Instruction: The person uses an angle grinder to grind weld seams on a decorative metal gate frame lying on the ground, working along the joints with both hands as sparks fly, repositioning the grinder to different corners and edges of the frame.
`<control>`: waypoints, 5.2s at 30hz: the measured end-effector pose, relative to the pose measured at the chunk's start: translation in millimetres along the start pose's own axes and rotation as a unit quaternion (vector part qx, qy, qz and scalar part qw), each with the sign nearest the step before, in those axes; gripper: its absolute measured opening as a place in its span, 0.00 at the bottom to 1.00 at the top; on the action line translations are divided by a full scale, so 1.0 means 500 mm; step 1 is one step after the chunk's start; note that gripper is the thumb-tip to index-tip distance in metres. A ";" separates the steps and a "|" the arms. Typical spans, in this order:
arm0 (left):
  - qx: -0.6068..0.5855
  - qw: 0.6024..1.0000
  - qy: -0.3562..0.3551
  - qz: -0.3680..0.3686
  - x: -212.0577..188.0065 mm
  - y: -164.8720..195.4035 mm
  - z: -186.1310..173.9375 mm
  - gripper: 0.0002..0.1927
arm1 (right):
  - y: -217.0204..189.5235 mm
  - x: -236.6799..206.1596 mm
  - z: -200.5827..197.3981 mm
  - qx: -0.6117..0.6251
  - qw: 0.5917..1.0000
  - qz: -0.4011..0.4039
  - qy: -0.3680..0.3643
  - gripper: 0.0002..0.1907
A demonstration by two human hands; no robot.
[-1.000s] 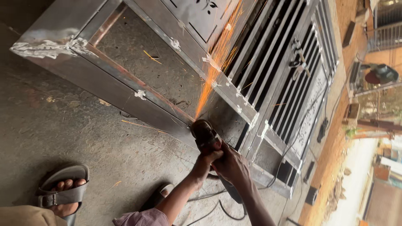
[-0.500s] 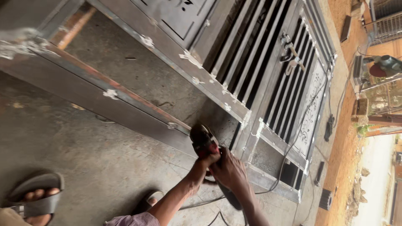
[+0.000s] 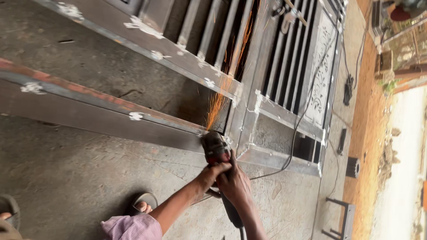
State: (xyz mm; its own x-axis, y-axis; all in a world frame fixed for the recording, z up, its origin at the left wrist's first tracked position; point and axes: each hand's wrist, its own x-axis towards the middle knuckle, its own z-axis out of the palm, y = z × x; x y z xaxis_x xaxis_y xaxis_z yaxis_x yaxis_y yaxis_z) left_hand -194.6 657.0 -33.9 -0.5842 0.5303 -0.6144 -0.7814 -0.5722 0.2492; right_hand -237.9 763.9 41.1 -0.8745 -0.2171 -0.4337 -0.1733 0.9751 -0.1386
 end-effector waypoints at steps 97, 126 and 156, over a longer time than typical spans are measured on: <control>-0.096 0.993 -0.039 0.053 0.016 0.001 -0.022 0.27 | -0.051 0.036 -0.047 -0.053 0.996 -0.020 -0.072 0.48; -0.160 0.974 -0.047 0.154 0.013 0.023 -0.043 0.28 | -0.103 0.050 -0.044 -0.018 0.998 -0.014 -0.066 0.50; 0.032 0.988 -0.123 -0.087 0.098 -0.033 0.146 0.41 | 0.161 -0.033 -0.090 0.010 0.971 0.222 -0.084 0.44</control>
State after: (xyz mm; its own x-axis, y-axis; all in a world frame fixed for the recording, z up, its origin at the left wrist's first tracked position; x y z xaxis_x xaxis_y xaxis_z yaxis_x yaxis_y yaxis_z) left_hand -226.3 738.0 -13.6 -0.4686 0.7579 -0.4539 -0.8828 -0.4213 0.2079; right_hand -257.6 847.8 77.3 -0.7739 0.2187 -0.5944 0.2148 0.9735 0.0786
